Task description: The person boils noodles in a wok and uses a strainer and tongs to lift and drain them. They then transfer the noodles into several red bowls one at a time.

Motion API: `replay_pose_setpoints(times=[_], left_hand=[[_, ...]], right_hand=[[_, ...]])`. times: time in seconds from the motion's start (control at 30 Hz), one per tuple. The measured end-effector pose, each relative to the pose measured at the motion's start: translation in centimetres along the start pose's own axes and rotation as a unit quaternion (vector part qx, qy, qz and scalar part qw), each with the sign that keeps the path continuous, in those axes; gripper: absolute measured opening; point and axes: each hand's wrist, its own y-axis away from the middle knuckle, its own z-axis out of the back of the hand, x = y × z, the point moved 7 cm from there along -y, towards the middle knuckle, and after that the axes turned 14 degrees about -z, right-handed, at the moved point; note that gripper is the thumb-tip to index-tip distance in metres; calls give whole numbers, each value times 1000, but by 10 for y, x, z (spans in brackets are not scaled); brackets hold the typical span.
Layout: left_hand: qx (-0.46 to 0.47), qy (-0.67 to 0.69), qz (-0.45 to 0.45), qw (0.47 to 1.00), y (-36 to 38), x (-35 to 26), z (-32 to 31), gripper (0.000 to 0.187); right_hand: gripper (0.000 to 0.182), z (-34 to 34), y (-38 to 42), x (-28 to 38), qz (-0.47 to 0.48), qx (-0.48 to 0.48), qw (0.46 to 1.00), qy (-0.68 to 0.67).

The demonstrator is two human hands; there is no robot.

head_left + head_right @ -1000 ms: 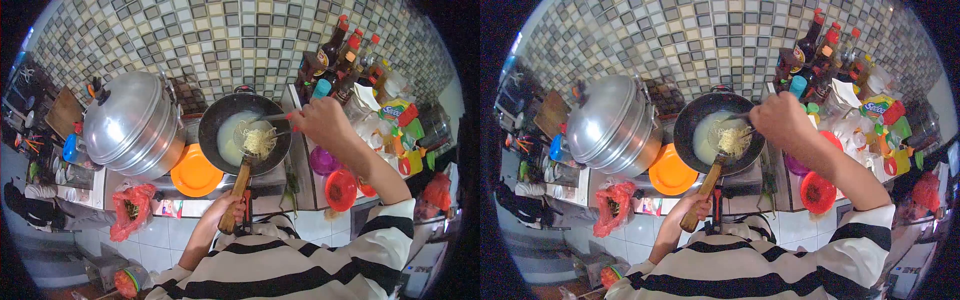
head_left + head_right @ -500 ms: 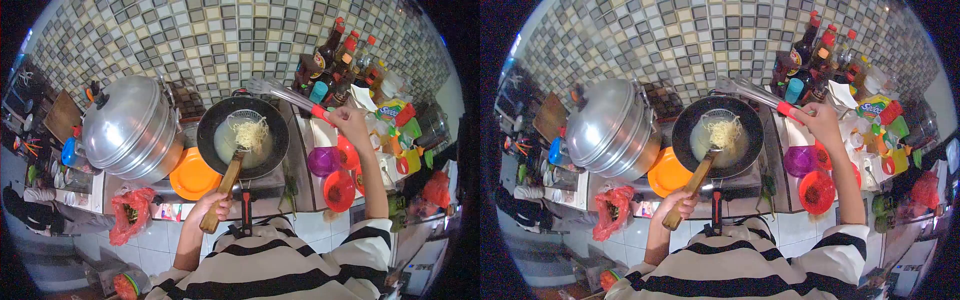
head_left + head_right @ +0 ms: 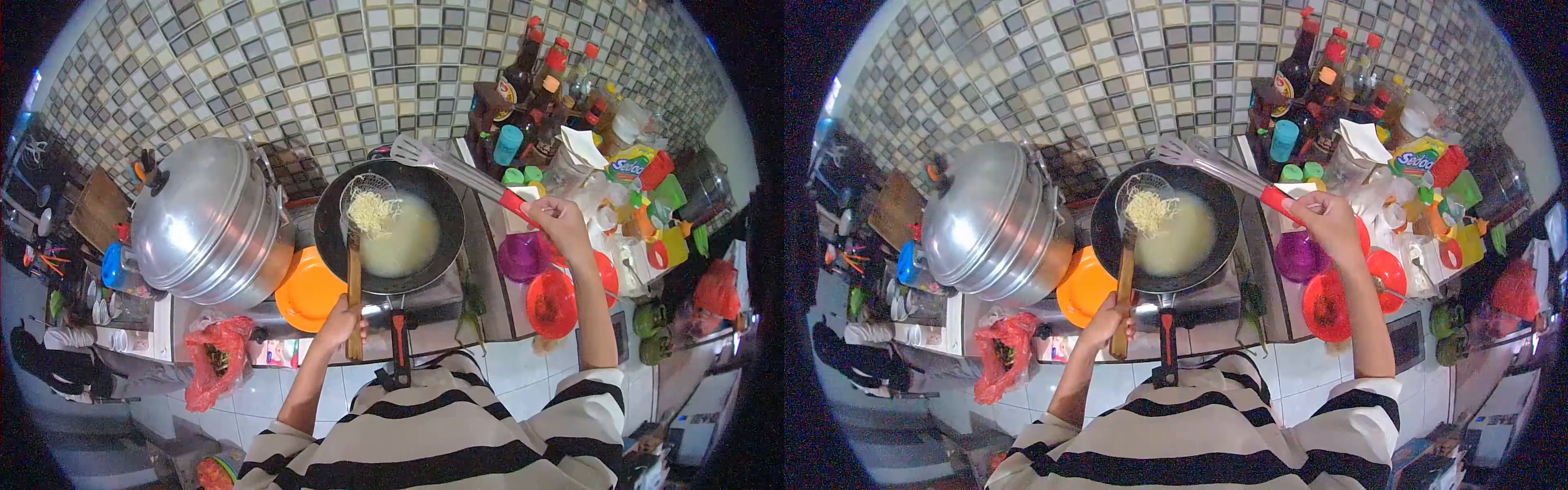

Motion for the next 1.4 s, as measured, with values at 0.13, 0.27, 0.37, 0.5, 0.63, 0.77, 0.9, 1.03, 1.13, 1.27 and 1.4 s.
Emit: replay_pose_setpoints(times=[0.13,0.27,0.37,0.5,0.63,0.77,0.9,1.03,1.13,1.27,1.4], left_hand=[[-5,-108,-7,994,16,-20,-1,13],[-4,-177,25,984,34,-29,-2,13],[12,-141,43,989,45,-29,-10,15],[66,-77,72,992,55,-24,-23,15],[95,16,113,989,60,-20,-41,15],[101,89,133,982,55,-19,-58,16],[92,169,129,973,48,-16,-64,16],[129,341,157,918,51,-37,-71,16],[144,433,216,863,49,-34,-69,20],[133,478,226,838,49,-32,-57,20],[140,395,172,891,51,-38,-44,19]], right_hand=[[30,-3,3,4,-7,0,1000,9],[26,-8,4,10,7,6,1000,13],[27,-13,5,16,8,25,1000,-8],[28,-20,1,20,6,55,998,-36],[29,-26,4,35,31,67,996,-41],[29,-27,6,43,36,65,996,-45],[29,-27,4,44,35,70,995,-55],[23,-26,3,45,37,71,996,-42],[23,-27,4,45,30,65,996,-46],[24,-26,6,46,35,72,993,-86],[25,-28,3,38,35,88,989,-116]])
